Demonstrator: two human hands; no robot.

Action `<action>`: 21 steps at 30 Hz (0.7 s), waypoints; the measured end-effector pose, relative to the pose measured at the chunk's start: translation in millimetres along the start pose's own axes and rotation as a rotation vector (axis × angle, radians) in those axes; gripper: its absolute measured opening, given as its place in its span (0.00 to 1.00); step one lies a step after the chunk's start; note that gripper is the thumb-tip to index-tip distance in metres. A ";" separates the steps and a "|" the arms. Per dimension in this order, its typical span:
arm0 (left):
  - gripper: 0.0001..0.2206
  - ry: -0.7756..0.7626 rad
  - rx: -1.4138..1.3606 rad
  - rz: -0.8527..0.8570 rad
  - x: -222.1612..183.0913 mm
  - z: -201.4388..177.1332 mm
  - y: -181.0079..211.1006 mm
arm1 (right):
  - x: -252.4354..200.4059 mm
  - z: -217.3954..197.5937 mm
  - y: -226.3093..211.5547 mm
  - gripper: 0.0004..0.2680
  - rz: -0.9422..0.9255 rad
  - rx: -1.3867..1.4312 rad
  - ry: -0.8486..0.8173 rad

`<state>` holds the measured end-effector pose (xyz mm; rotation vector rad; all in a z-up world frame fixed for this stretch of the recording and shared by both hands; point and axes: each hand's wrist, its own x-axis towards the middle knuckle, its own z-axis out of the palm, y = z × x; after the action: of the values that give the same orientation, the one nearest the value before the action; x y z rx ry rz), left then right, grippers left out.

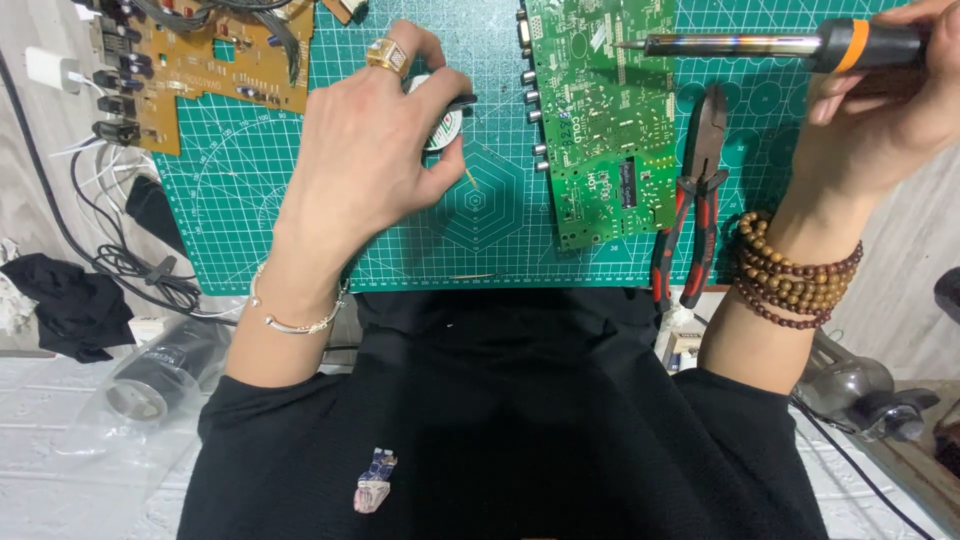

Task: Soldering electronic components onto a printed circuit board using a soldering iron and solder wire on a repair mat.

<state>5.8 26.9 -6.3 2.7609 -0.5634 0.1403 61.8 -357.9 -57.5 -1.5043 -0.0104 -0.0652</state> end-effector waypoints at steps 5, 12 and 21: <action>0.08 0.098 -0.007 0.038 2.3 4.0 1.2 | 2.0 -3.2 3.9 0.13 -0.063 -0.018 -0.050; 0.05 0.122 -0.005 0.075 4.2 4.9 2.9 | 0.2 -0.3 -0.7 0.13 -0.045 -0.002 -0.017; 0.05 0.114 -0.056 0.034 5.9 1.7 6.4 | 0.0 14.5 -17.2 0.15 -0.113 -0.134 0.002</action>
<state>8.7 18.7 -5.2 2.6697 -0.5749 0.2839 61.4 -344.6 -39.4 -1.6374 -0.0911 -0.1605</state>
